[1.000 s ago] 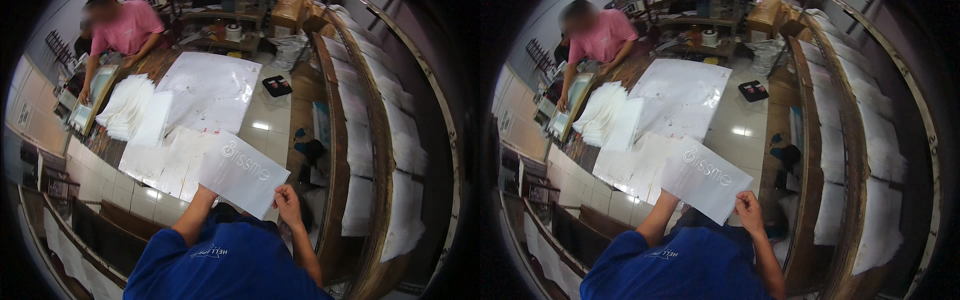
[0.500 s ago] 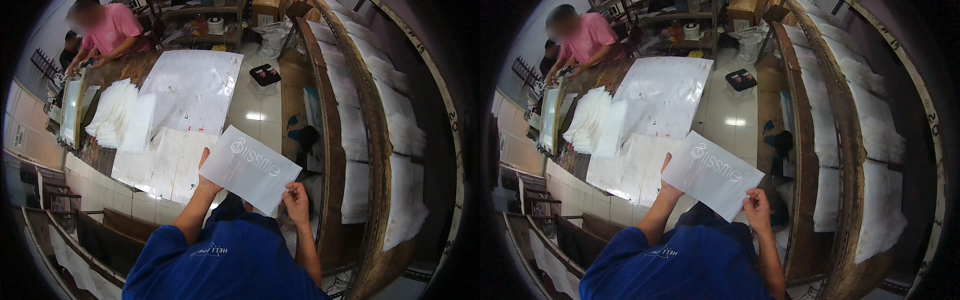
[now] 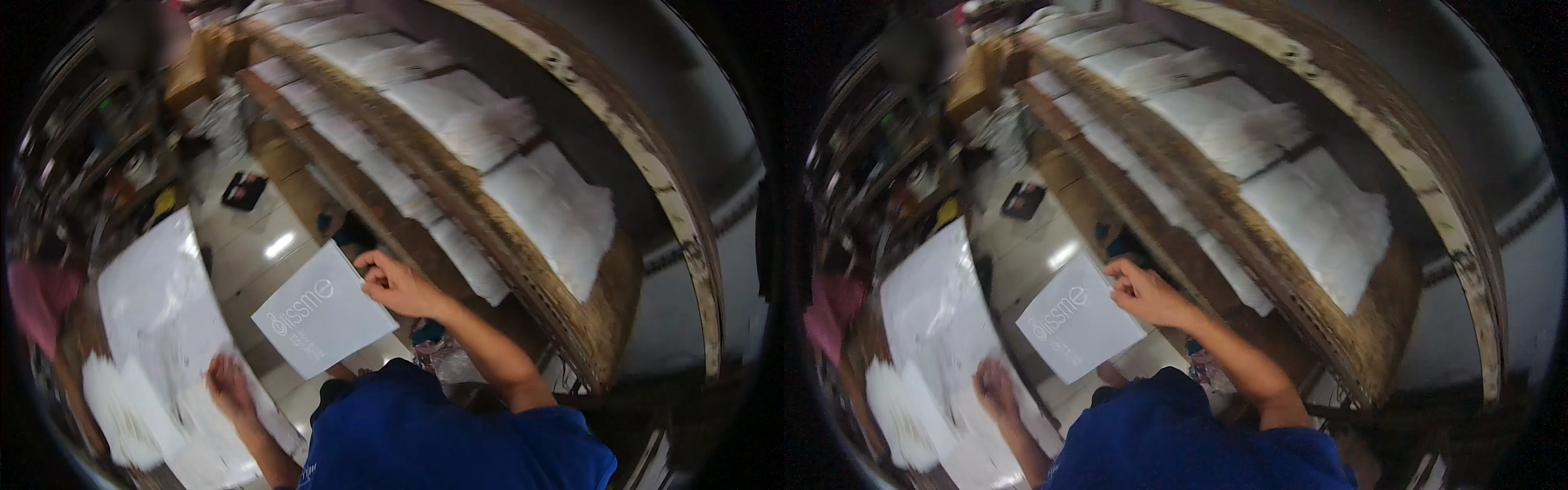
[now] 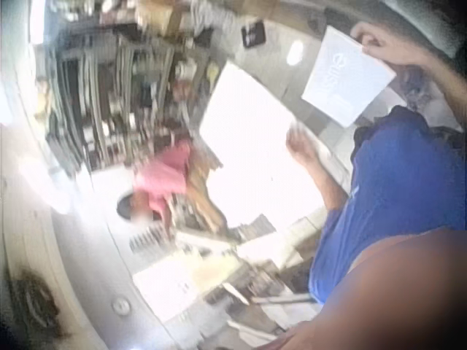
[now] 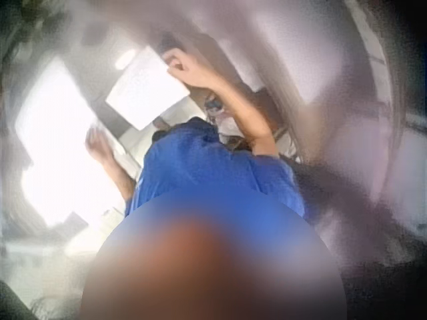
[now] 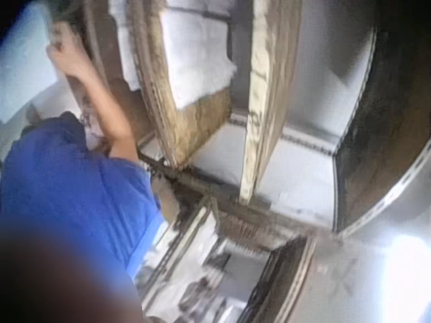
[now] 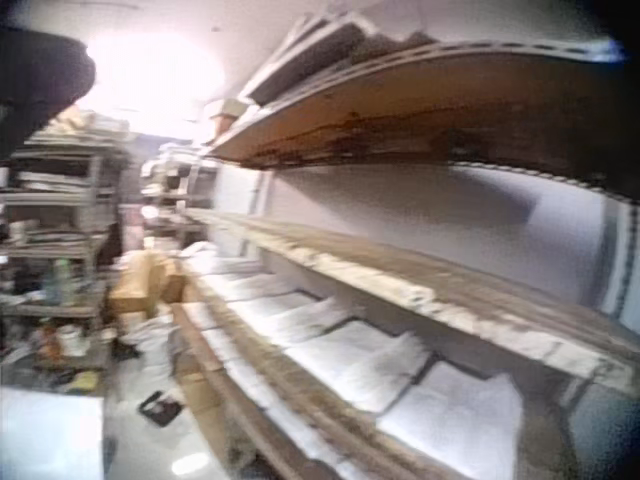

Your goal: The person repeatedly picks up white paper sheets from a table and places them onto a nearby metal shelf. They handle the sheets one at a time, stacking them in neat piles on the shelf.

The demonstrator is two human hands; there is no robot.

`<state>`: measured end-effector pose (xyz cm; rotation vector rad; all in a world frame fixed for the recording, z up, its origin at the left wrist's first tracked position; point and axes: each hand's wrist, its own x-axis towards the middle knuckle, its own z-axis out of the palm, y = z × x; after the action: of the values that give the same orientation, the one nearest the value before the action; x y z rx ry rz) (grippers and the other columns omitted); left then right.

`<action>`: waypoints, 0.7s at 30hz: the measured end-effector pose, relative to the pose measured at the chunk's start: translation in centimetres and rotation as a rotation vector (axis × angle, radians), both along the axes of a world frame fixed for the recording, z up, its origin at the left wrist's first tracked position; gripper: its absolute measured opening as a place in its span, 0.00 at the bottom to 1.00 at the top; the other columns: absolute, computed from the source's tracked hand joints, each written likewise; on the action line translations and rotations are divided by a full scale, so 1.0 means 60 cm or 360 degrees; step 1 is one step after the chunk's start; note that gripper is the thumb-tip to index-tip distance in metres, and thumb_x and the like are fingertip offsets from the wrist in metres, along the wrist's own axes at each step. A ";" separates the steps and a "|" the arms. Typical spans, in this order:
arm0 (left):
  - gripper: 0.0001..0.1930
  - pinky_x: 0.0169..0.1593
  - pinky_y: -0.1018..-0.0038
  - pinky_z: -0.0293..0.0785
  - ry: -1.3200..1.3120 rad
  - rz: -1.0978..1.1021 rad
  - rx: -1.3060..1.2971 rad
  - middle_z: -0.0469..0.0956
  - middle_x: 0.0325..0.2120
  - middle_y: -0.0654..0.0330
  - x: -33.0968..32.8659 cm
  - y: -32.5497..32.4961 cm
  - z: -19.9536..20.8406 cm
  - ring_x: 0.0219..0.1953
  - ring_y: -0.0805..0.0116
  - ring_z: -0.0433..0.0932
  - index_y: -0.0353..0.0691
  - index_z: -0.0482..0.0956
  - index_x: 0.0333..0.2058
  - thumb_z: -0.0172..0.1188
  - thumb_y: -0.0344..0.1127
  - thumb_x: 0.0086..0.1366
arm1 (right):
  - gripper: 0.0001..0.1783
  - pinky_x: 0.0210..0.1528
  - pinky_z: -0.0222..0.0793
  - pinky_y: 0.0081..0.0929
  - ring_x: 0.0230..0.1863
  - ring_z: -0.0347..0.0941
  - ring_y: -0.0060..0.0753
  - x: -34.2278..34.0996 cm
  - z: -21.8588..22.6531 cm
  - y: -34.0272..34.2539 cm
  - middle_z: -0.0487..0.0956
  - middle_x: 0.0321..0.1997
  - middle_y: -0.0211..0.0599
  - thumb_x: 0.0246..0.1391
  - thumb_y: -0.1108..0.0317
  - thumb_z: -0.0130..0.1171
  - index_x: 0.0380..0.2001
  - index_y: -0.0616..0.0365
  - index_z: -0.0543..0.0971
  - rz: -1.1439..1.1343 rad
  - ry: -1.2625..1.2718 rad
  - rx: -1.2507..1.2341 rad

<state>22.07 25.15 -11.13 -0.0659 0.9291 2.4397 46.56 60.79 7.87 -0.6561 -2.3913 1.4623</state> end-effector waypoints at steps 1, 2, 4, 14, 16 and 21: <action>0.21 0.57 0.64 0.63 0.0074 0.0148 -0.0317 0.74 0.49 0.54 -0.001 0.005 0.029 0.55 0.60 0.69 0.36 0.73 0.49 0.49 0.47 0.68 | 0.16 0.32 0.65 0.19 0.29 0.66 0.15 0.008 0.025 0.034 0.75 0.29 0.25 0.56 0.70 0.55 0.48 0.58 0.69 -0.0029 0.0022 0.0096; 0.21 0.56 0.65 0.64 0.0160 0.0311 -0.0626 0.75 0.47 0.55 -0.003 0.011 0.048 0.53 0.61 0.70 0.36 0.73 0.48 0.49 0.48 0.68 | 0.14 0.32 0.65 0.19 0.29 0.66 0.14 0.014 0.055 0.066 0.75 0.28 0.25 0.56 0.70 0.55 0.46 0.57 0.71 -0.0045 0.0038 0.0195; 0.21 0.55 0.67 0.65 0.0460 0.0301 -0.1024 0.75 0.44 0.57 -0.031 -0.025 0.037 0.50 0.63 0.72 0.36 0.73 0.47 0.47 0.49 0.69 | 0.11 0.32 0.64 0.17 0.29 0.65 0.13 0.049 0.123 0.133 0.73 0.27 0.22 0.56 0.70 0.55 0.43 0.55 0.74 -0.0329 -0.0100 0.0347; 0.18 0.36 0.67 0.75 0.0893 0.0189 -0.2058 0.79 0.32 0.53 -0.005 -0.026 0.036 0.33 0.61 0.77 0.33 0.78 0.39 0.47 0.44 0.66 | 0.11 0.34 0.63 0.24 0.31 0.68 0.23 0.520 0.176 0.451 0.74 0.31 0.30 0.55 0.61 0.57 0.38 0.55 0.77 -0.1762 -0.0102 0.0924; 0.19 0.35 0.69 0.73 0.0940 0.0186 -0.2090 0.78 0.31 0.53 0.007 -0.009 0.064 0.31 0.63 0.75 0.32 0.77 0.39 0.45 0.43 0.66 | 0.07 0.25 0.61 0.22 0.23 0.64 0.20 0.630 0.123 0.516 0.71 0.23 0.26 0.54 0.63 0.56 0.32 0.53 0.77 -0.1991 -0.0141 0.1128; 0.19 0.36 0.69 0.72 0.0965 0.0247 -0.1954 0.77 0.30 0.54 0.004 0.002 0.037 0.30 0.63 0.73 0.31 0.76 0.39 0.45 0.43 0.67 | 0.08 0.23 0.66 0.29 0.22 0.70 0.29 0.817 0.040 0.636 0.72 0.20 0.32 0.51 0.62 0.56 0.28 0.53 0.78 -0.2185 -0.0670 0.1595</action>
<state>22.31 25.25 -8.89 0.1868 2.6157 1.6268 95.58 98.97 10.25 -1.7638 -1.6625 -0.4173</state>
